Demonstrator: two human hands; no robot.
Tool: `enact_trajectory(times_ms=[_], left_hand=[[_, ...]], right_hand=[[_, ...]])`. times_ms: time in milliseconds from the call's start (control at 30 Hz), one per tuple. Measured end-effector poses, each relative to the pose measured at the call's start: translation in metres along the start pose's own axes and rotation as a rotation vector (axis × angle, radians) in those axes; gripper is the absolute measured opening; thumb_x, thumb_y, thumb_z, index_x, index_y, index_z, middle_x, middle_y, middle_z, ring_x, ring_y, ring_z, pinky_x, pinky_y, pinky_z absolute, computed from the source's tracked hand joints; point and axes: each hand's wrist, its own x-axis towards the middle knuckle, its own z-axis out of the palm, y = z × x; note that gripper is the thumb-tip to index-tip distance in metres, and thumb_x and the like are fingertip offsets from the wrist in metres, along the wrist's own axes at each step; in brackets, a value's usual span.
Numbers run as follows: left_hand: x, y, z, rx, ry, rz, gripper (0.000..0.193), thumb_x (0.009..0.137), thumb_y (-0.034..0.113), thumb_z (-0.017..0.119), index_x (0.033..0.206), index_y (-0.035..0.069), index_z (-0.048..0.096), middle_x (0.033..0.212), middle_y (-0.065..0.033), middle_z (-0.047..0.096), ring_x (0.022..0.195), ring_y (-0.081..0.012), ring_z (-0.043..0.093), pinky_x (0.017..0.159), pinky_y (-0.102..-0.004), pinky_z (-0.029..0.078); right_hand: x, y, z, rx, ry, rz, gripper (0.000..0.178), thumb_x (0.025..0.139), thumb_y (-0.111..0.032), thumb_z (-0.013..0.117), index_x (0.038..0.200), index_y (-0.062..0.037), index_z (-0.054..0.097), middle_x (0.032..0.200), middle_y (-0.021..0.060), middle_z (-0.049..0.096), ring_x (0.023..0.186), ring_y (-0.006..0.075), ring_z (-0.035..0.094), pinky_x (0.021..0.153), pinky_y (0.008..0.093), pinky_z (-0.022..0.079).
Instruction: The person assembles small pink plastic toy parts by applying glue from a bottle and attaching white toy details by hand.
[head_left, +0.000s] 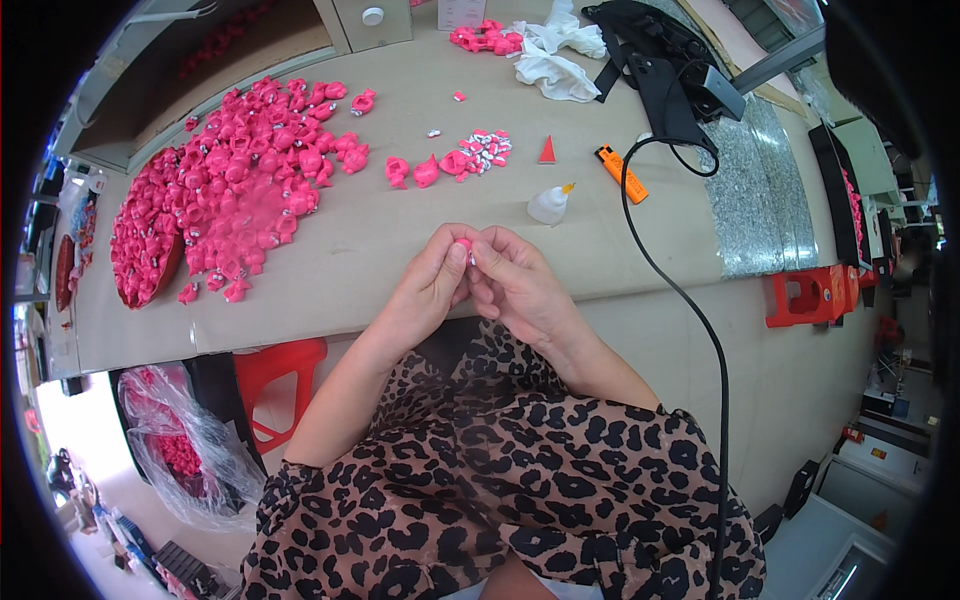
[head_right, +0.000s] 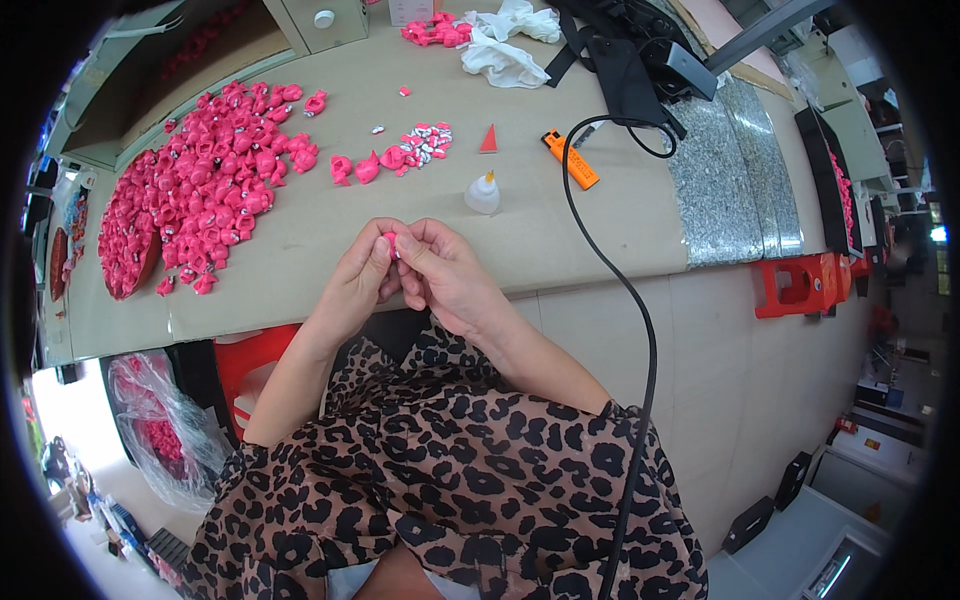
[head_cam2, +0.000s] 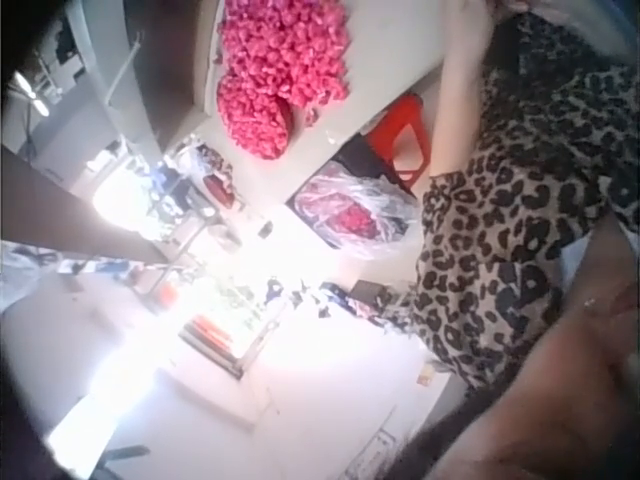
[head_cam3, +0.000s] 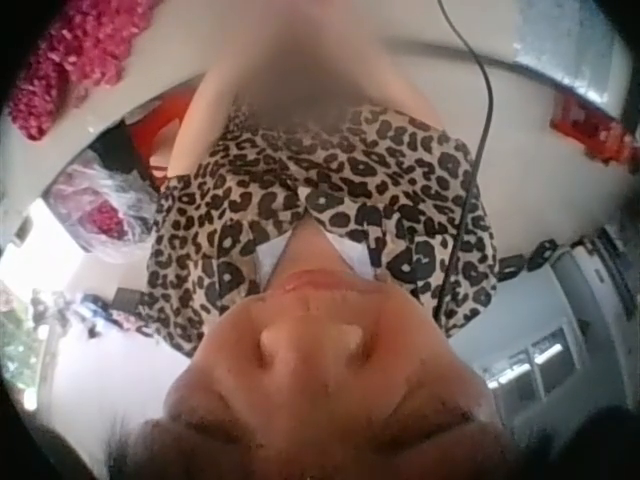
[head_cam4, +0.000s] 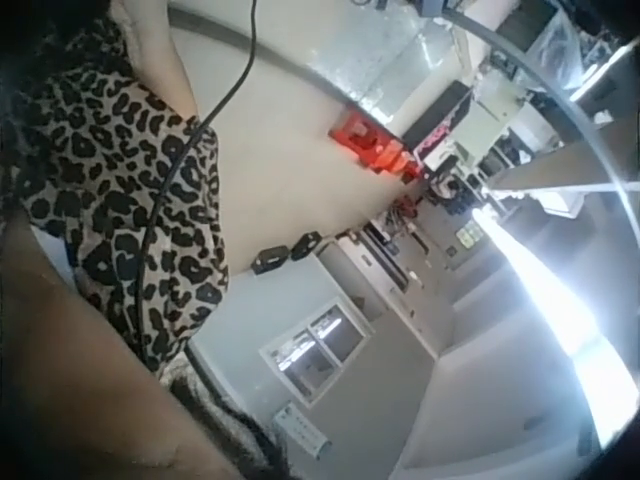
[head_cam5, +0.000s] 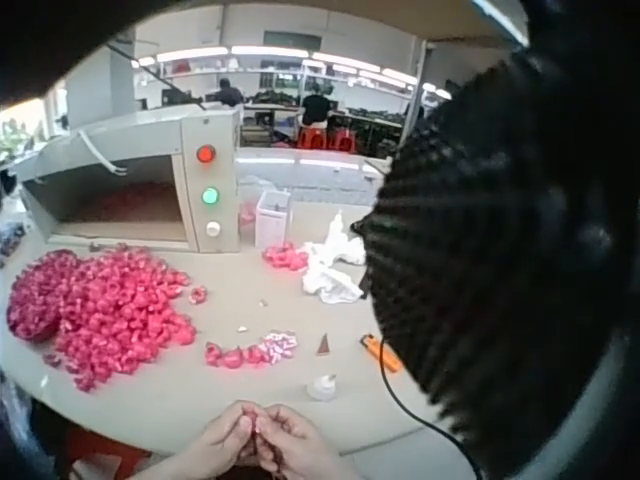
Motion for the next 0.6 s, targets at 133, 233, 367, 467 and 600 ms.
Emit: enact_trajectory(times_ms=[133, 233, 367, 467, 600], left_hand=[[-0.0003, -0.0002, 0.0018, 0.012, 0.017, 0.009, 0.026, 0.093, 0.027, 0.026, 0.098, 0.007, 0.041, 0.062, 0.0013, 0.047, 0.052, -0.0027, 0.038, 0.046, -0.0151, 0.026], [-0.0001, 0.0003, 0.0023, 0.027, 0.024, 0.008, 0.026, 0.093, 0.027, 0.025, 0.096, 0.007, 0.041, 0.062, 0.0009, 0.047, 0.053, -0.0031, 0.042, 0.046, -0.0152, 0.027], [-0.0013, 0.0035, 0.0054, -0.006, 0.024, -0.006, 0.025, 0.093, 0.026, 0.025, 0.095, 0.006, 0.04, 0.062, 0.0005, 0.047, 0.052, -0.0041, 0.045, 0.045, -0.0151, 0.028], [-0.0007, 0.003, 0.0059, -0.011, 0.028, -0.009, 0.024, 0.093, 0.025, 0.025, 0.095, 0.006, 0.039, 0.063, -0.0003, 0.047, 0.052, -0.0052, 0.046, 0.045, -0.0154, 0.031], [0.0009, -0.0026, 0.006, -0.012, 0.039, 0.01, 0.024, 0.092, 0.025, 0.025, 0.095, 0.004, 0.037, 0.064, -0.0026, 0.046, 0.052, -0.0077, 0.047, 0.048, -0.0174, 0.04]], right_hand=[[0.0008, 0.0016, -0.0006, 0.003, -0.001, -0.005, 0.019, 0.085, -0.022, 0.049, 0.086, -0.0039, 0.044, 0.061, 0.0001, 0.046, 0.046, 0.0053, 0.043, 0.038, 0.0181, 0.035], [0.0005, 0.0018, -0.0012, 0.003, -0.034, -0.011, 0.015, 0.085, -0.021, 0.049, 0.086, -0.0062, 0.046, 0.065, 0.0, 0.049, 0.05, 0.0058, 0.045, 0.04, 0.0182, 0.033], [-0.0002, 0.0011, 0.001, 0.015, -0.009, -0.009, 0.018, 0.085, -0.022, 0.049, 0.086, -0.0043, 0.045, 0.062, -0.0001, 0.046, 0.047, 0.0054, 0.043, 0.04, 0.0182, 0.035], [0.0002, 0.0017, -0.0006, 0.019, -0.015, -0.006, 0.018, 0.085, -0.022, 0.049, 0.086, -0.0045, 0.045, 0.063, -0.0002, 0.046, 0.048, 0.0053, 0.044, 0.04, 0.0183, 0.035], [0.0004, 0.0023, -0.0009, 0.026, -0.017, -0.007, 0.017, 0.086, -0.021, 0.049, 0.086, -0.0048, 0.045, 0.063, -0.0003, 0.046, 0.049, 0.0052, 0.043, 0.041, 0.0186, 0.034]])
